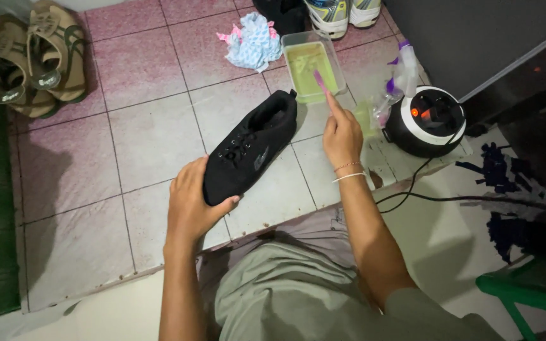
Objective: A person is cleaning a black sneaker using a toothbrush and a green cleaning solution on a tiled surface.
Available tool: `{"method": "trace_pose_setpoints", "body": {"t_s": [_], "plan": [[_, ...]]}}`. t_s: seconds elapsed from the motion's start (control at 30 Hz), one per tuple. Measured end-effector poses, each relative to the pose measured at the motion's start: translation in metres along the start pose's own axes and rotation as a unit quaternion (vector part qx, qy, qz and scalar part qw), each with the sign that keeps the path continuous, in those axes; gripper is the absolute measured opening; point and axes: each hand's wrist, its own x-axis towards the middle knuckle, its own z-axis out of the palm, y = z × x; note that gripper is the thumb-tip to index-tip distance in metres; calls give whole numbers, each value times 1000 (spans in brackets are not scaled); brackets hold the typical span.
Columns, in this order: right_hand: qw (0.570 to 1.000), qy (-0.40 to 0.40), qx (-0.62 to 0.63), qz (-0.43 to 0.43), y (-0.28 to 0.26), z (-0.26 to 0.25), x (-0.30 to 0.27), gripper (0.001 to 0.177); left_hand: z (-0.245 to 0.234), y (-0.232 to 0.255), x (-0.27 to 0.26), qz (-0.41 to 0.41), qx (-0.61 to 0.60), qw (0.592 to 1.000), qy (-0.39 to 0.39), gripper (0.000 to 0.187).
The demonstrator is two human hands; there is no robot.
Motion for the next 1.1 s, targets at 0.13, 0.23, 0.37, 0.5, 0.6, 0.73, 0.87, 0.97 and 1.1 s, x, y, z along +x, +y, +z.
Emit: {"method": "trace_pose_setpoints", "body": {"t_s": [0.13, 0.23, 0.37, 0.5, 0.6, 0.73, 0.87, 0.97, 1.1], "plan": [[997, 24, 47, -57, 2, 1, 3, 55, -1, 3, 0, -9, -5, 1000, -3, 105], [987, -6, 128, -98, -9, -6, 2, 51, 1, 0, -1, -1, -4, 1000, 6, 104], [968, -47, 196, -151, -14, -9, 2, 46, -1, 0, -1, -6, -6, 1000, 0, 104], [963, -60, 226, -133, -15, -17, 1, 45, -4, 4, -1, -13, -5, 1000, -4, 104], [958, -83, 247, -117, -6, -18, -8, 43, -3, 2, -1, -12, -8, 1000, -3, 104], [972, -56, 171, -152, -8, -34, -15, 45, -2, 1, -1, -12, -15, 1000, -1, 104], [959, -108, 222, -138, -18, -38, -34, 37, 0, 0, 0, -15, -13, 1000, 1, 104], [973, -72, 152, -156, -16, -39, -40, 41, 2, -1, -3, -14, -5, 1000, -3, 105], [968, -91, 138, -190, -21, -33, -42, 41, 1, -2, 0, -23, -7, 1000, -6, 106]]}}
